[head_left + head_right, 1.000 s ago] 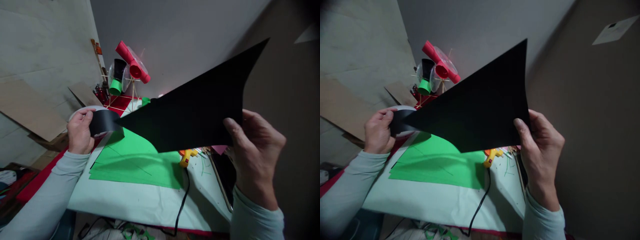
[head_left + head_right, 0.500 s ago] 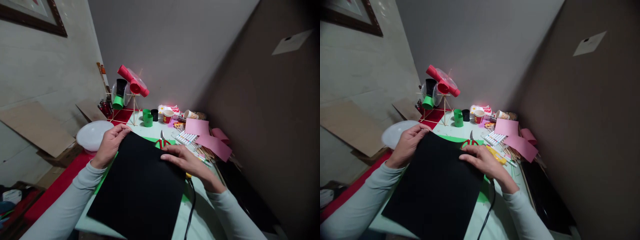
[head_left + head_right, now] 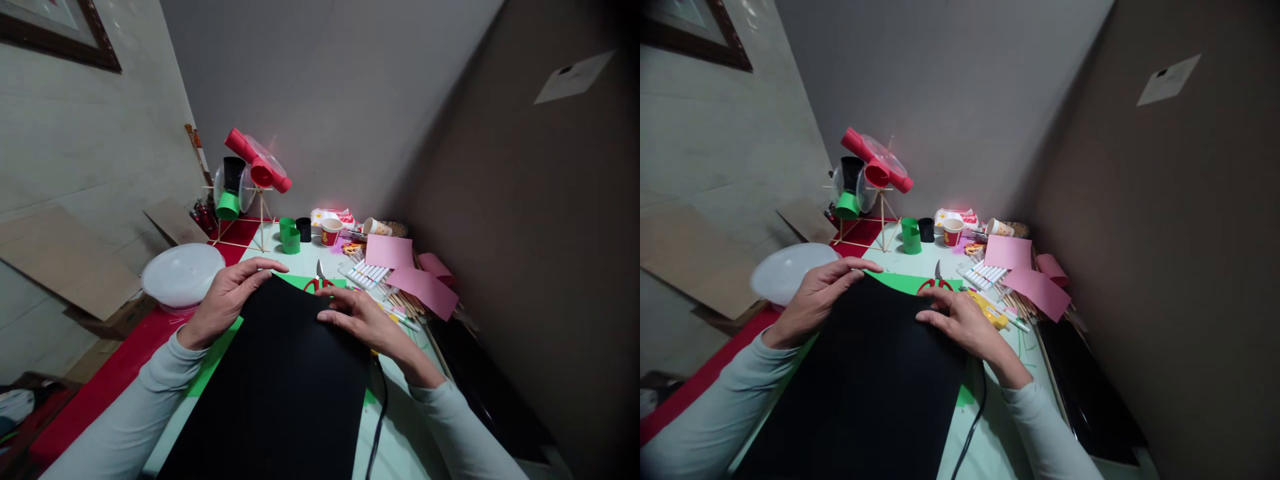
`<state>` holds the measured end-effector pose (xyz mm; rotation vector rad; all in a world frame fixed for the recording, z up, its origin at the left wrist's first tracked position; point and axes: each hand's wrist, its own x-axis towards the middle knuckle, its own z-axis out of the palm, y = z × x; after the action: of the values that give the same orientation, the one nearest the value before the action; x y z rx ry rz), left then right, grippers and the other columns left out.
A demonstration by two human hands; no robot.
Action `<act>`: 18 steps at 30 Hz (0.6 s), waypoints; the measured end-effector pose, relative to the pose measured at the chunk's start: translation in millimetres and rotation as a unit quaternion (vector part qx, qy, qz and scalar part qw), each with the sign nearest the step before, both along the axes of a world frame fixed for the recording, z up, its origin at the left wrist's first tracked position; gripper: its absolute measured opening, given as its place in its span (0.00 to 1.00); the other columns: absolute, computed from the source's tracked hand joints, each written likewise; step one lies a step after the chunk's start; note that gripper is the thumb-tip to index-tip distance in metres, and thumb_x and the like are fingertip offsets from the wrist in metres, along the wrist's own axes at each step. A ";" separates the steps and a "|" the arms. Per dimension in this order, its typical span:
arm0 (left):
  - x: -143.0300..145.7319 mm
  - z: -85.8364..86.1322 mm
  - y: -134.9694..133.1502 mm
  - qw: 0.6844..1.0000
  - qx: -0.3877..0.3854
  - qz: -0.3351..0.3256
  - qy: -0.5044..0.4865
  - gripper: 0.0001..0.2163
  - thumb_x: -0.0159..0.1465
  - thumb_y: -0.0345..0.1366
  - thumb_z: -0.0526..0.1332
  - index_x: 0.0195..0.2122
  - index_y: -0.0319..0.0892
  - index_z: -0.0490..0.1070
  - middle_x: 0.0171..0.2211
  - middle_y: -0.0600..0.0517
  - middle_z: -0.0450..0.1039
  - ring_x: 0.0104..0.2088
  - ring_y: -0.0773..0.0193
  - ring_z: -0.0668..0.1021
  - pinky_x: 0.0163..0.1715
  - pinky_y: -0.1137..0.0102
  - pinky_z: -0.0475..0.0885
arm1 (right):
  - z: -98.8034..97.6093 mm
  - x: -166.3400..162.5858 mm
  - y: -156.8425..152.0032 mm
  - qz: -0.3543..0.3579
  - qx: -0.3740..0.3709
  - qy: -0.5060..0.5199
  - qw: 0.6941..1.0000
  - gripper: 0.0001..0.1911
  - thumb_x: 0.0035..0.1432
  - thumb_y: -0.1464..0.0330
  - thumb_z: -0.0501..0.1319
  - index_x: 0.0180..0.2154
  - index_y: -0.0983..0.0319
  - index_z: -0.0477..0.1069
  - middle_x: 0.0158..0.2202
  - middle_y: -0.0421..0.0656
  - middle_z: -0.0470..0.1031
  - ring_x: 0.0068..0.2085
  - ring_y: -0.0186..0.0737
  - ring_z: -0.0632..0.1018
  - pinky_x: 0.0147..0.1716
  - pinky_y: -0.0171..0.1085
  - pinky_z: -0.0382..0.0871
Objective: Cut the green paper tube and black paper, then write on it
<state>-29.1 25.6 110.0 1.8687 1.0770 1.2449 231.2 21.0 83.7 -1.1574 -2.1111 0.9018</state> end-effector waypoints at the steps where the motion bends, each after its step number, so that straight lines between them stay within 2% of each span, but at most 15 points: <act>1: 0.0 1.7 -0.5 1.000 0.008 -0.003 0.007 0.09 0.68 0.42 0.61 0.42 0.50 0.81 0.41 0.53 0.80 0.42 0.60 0.77 0.40 0.71 0.69 | 0.3 -0.7 -0.2 -0.003 0.001 -0.007 1.000 0.15 0.63 0.56 0.64 0.43 0.61 0.77 0.32 0.40 0.75 0.30 0.36 0.71 0.29 0.34 0.59; 3: -0.9 5.1 -2.6 1.000 0.010 -0.002 0.020 0.10 0.68 0.43 0.60 0.42 0.49 0.81 0.42 0.53 0.81 0.43 0.59 0.78 0.42 0.70 0.69 | -0.4 -1.0 -0.2 -0.004 -0.002 -0.005 1.000 0.15 0.63 0.56 0.63 0.36 0.62 0.76 0.31 0.40 0.75 0.30 0.36 0.71 0.28 0.34 0.58; 7: -3.9 10.6 -10.5 0.998 -0.012 -0.012 0.061 0.18 0.70 0.50 0.53 0.46 0.49 0.79 0.36 0.51 0.79 0.32 0.60 0.75 0.31 0.68 0.67 | -3.9 0.4 0.4 -0.011 -0.005 0.012 1.000 0.15 0.63 0.56 0.63 0.33 0.62 0.74 0.26 0.37 0.71 0.28 0.34 0.68 0.26 0.33 0.56; 9: -3.9 12.3 -14.2 0.996 -0.002 -0.015 0.093 0.18 0.69 0.52 0.55 0.49 0.49 0.77 0.35 0.52 0.78 0.30 0.59 0.75 0.29 0.67 0.66 | -4.9 0.6 0.3 -0.015 -0.003 0.016 1.000 0.16 0.63 0.55 0.63 0.33 0.61 0.73 0.25 0.37 0.69 0.28 0.34 0.67 0.26 0.33 0.56; 12: -2.2 13.3 -16.6 0.990 0.033 0.003 0.140 0.13 0.66 0.49 0.61 0.47 0.50 0.75 0.40 0.53 0.79 0.35 0.57 0.77 0.32 0.67 0.67 | -4.7 -0.2 -0.7 -0.019 0.004 0.025 0.999 0.18 0.63 0.53 0.62 0.31 0.61 0.72 0.24 0.36 0.67 0.27 0.34 0.66 0.25 0.32 0.55; 15: -1.3 12.1 -15.2 0.984 0.059 0.012 0.166 0.09 0.68 0.45 0.58 0.45 0.51 0.74 0.41 0.54 0.79 0.40 0.56 0.79 0.38 0.66 0.68 | -3.5 -1.9 -2.6 -0.028 0.017 0.037 0.999 0.19 0.63 0.53 0.62 0.30 0.61 0.71 0.23 0.35 0.66 0.26 0.33 0.66 0.26 0.32 0.55; 18: -2.2 9.2 -13.3 0.982 0.072 0.021 0.171 0.09 0.69 0.45 0.56 0.45 0.52 0.73 0.41 0.54 0.78 0.41 0.56 0.79 0.38 0.67 0.68 | -2.0 -4.2 -5.6 -0.041 0.040 0.048 0.997 0.18 0.63 0.53 0.62 0.30 0.61 0.71 0.24 0.35 0.66 0.27 0.33 0.66 0.27 0.33 0.57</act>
<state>-31.3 12.3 119.2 2.2404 1.2367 1.0720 226.9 15.4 81.7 -1.1281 -1.9908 0.8115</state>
